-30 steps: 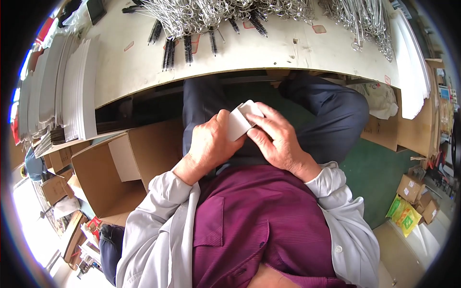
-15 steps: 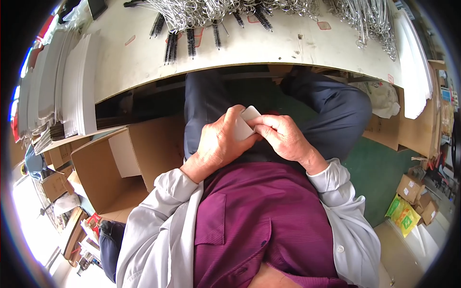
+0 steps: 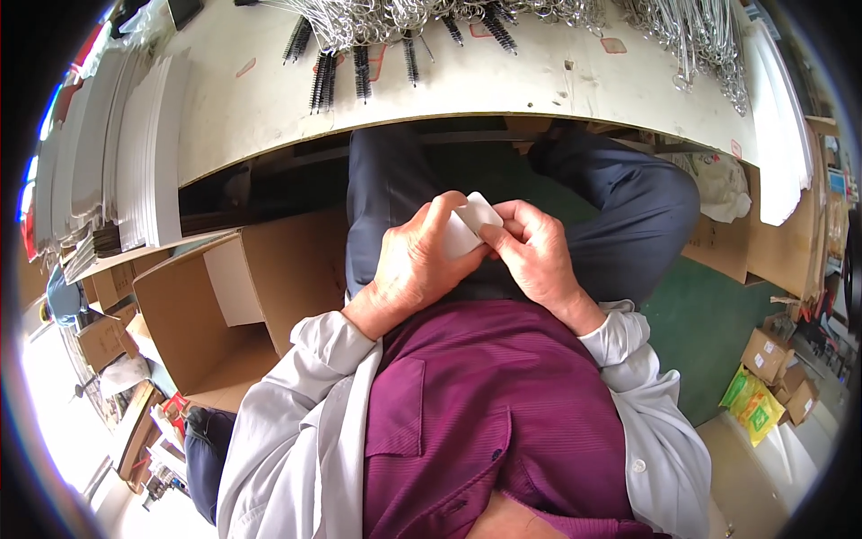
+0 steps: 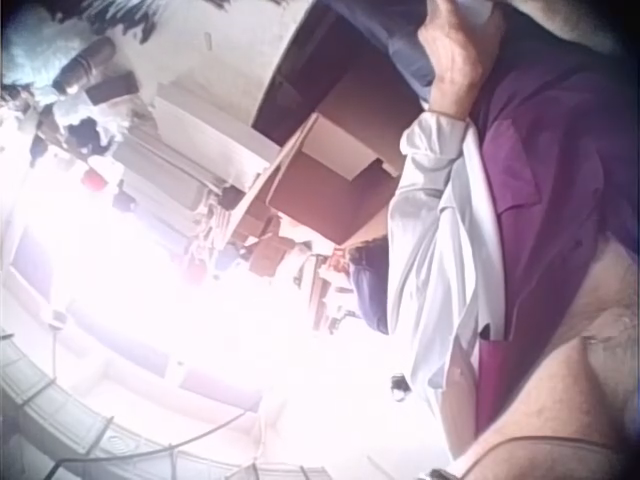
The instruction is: Picking up a bundle of thin cleaning brushes and inserting them into a white plastic sleeve or holder repeatedly.
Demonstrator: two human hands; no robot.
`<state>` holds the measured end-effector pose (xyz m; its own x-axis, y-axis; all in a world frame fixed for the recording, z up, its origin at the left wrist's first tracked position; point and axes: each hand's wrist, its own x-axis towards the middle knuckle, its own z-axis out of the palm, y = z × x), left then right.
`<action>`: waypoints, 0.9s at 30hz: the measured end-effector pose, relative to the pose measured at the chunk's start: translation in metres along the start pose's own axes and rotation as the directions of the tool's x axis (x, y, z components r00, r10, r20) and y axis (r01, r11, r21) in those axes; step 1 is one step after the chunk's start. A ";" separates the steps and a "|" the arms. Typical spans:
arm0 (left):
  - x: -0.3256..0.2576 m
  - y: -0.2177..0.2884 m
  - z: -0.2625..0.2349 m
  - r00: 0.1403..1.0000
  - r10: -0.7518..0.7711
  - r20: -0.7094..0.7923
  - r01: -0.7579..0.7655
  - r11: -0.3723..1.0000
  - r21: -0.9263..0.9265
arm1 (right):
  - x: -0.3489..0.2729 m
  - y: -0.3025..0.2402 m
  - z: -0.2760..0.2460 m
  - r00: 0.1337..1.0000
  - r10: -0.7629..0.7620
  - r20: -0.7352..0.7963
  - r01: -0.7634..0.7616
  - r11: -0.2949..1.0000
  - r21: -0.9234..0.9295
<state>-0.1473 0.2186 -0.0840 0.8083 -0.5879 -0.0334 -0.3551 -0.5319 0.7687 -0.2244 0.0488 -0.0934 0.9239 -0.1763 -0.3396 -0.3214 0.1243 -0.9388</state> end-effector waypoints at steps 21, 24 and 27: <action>-0.001 -0.009 0.013 0.997 0.058 -0.053 -0.051 0.990 0.135 | 0.013 0.005 0.023 0.984 -0.169 -0.060 0.151 0.961 -0.233; -0.001 -0.006 0.011 0.998 0.022 -0.060 -0.015 0.993 0.121 | 0.016 0.004 0.020 0.983 -0.174 -0.058 0.161 0.971 -0.177; -0.006 -0.011 0.006 0.994 0.102 -0.023 -0.097 0.982 0.162 | 0.019 0.012 0.012 0.992 -0.032 -0.125 0.038 0.998 0.046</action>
<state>-0.1509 0.2245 -0.0959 0.7784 -0.6249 0.0602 -0.5034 -0.5640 0.6546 -0.2079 0.0582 -0.1107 0.9002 -0.3012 -0.3144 -0.2765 0.1624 -0.9472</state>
